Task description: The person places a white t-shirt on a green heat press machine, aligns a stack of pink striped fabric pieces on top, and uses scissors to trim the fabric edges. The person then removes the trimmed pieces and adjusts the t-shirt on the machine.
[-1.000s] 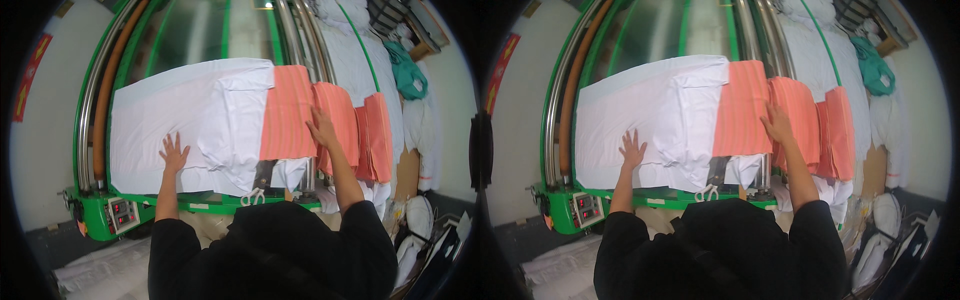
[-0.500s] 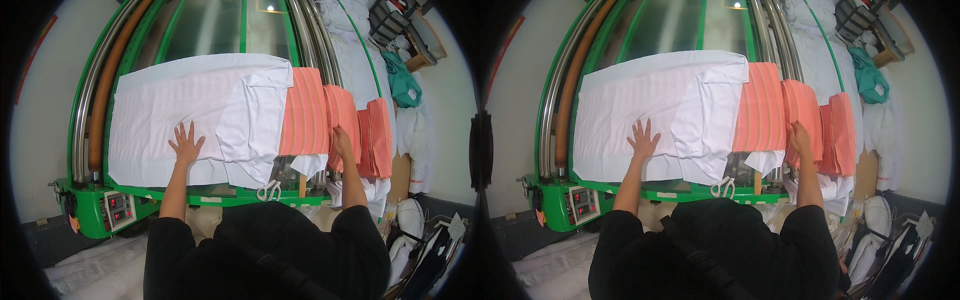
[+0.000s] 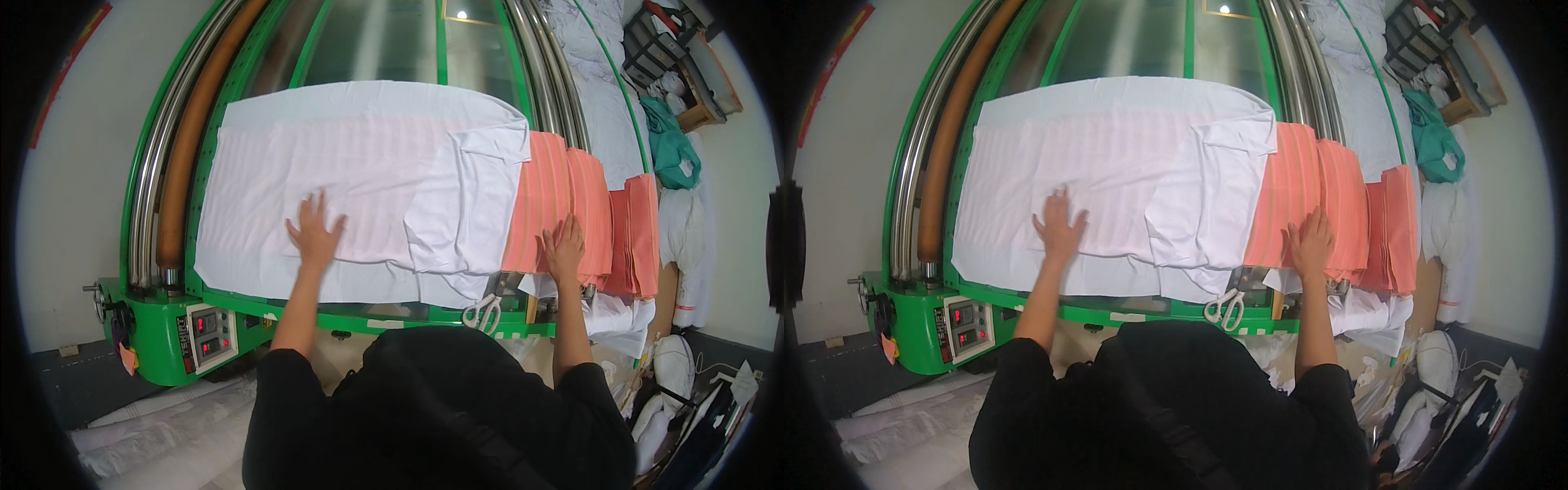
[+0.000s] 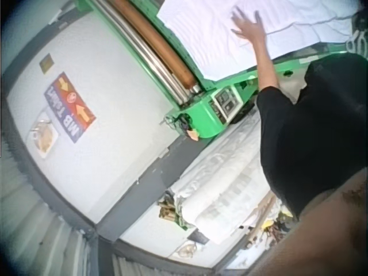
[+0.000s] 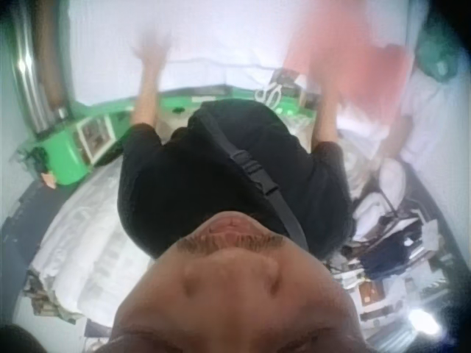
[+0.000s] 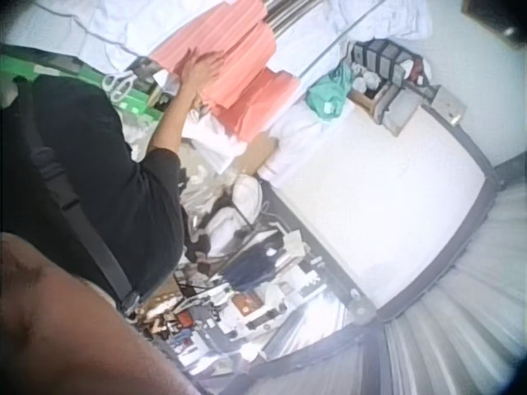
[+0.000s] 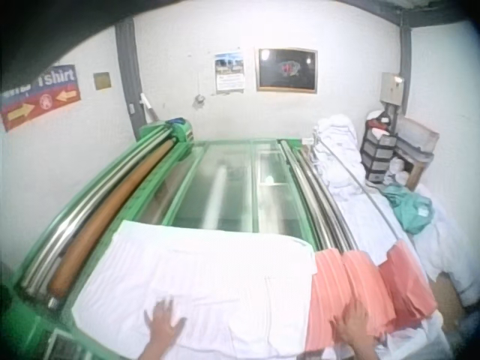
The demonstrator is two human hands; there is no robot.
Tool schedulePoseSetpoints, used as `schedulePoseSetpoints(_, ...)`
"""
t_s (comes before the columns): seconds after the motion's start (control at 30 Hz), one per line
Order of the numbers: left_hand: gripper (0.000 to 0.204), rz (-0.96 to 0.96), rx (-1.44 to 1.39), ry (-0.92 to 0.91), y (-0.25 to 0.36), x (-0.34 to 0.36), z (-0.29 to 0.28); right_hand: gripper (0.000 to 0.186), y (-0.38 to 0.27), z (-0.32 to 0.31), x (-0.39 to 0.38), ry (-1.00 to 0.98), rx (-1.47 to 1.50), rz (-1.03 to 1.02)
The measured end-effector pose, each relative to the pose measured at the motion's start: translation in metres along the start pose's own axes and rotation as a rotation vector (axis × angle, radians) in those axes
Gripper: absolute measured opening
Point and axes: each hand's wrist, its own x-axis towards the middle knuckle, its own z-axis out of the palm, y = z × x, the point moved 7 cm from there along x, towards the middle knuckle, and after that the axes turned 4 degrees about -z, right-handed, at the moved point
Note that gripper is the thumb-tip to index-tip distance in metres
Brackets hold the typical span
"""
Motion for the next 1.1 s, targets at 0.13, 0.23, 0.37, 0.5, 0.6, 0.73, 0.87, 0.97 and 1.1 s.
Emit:
schedulePoseSetpoints(0.13,0.084,-0.248,0.244,0.110,-0.130,0.041,-0.002,0.044,-0.089,-0.002,0.005,0.050,0.129,-0.144)
schedulePoseSetpoints(0.23,0.087,-0.424,0.235,-0.110,-0.193,0.049,0.006,0.046,-0.166,0.011,0.003,-0.184,0.404,-0.043)
schedulePoseSetpoints(0.37,0.085,-0.415,0.237,-0.075,-0.191,0.051,0.012,0.057,-0.243,-0.006,-0.016,-0.031,0.392,-0.304)
schedulePoseSetpoints(0.5,0.086,-0.410,0.232,-0.079,-0.192,0.052,0.014,0.038,-0.135,0.012,-0.034,0.250,0.582,0.195)
schedulePoseSetpoints(0.6,0.086,-0.426,0.228,-0.083,-0.201,0.047,0.018,0.023,0.000,0.060,-0.101,0.188,1.409,1.157)
schedulePoseSetpoints(0.73,0.085,-0.441,0.234,-0.083,-0.211,0.049,0.018,0.015,-0.010,0.057,-0.145,0.290,1.961,1.609)
schedulePoseSetpoints(0.87,0.086,-0.428,0.229,-0.135,-0.202,0.054,0.017,0.020,-0.017,0.053,-0.114,0.173,2.143,1.404)
schedulePoseSetpoints(0.97,0.087,-0.422,0.214,-0.134,-0.202,0.056,0.020,0.023,-0.002,0.080,-0.105,-0.022,2.142,1.377)
schedulePoseSetpoints(1.1,0.086,-0.412,0.236,-0.113,-0.214,0.059,0.026,0.031,0.005,0.084,-0.097,0.054,1.997,1.351)
